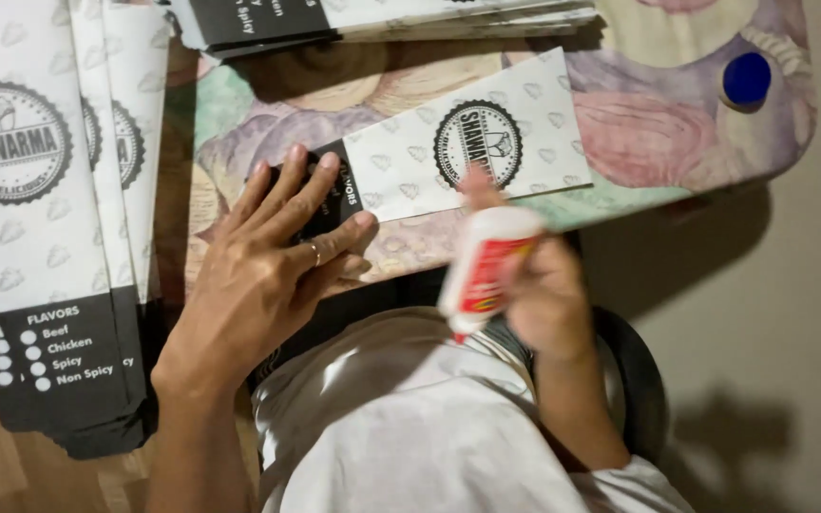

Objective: The person repeatedly applies glue from a white bottle to the edge of flat printed paper packages labeled Shawarma, then folds and presses the edge to seal. They handle each package one at a time, stacking the sealed units on the table.

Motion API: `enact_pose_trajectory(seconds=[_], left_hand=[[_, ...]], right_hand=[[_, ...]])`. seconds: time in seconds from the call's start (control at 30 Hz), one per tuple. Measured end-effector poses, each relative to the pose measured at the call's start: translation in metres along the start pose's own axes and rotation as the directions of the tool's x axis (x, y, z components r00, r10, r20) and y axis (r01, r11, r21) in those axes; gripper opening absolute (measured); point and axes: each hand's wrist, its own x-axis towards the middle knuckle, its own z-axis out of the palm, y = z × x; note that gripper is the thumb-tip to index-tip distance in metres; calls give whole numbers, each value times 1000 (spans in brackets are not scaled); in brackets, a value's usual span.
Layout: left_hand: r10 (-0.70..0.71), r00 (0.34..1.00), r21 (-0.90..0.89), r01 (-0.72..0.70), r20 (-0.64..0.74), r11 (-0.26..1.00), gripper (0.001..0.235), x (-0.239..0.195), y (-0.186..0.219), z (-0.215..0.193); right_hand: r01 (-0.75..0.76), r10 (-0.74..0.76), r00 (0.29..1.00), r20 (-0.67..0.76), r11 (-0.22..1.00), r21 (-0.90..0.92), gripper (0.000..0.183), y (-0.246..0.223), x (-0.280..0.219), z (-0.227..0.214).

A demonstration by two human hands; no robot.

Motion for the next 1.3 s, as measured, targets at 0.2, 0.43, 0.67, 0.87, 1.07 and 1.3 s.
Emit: enact_pose_trajectory(seconds=[0.2,0.43,0.67,0.87,1.07,1.3], left_hand=[[-17,1000,39,18,-24,999,38,0,12,2],[-49,998,268,35,44,963,91,7,29,51],[86,968,279,-17,-235,960,46,-16,59,46],[-744,584,-84,766,-323,638,28,-52,61,-7],[-526,507,21,733,-683,680,42,-100,9,-42],[-183,676,469,655,-714,593,43,-104,-6,-28]], right_hand=[[18,-42,897,-439,998,-58,75,-17,-31,-97],[29,-262,713,-651,938,-345,22,-61,9,-157],[-152,-272,955,-122,-95,-984,41,-94,62,-152],[351,-442,824,354,-92,-932,29,-78,122,-75],[606,-239,764,600,-56,-794,54,-48,165,-46],[625,-399,610,685,-290,-725,40,-45,136,-49]])
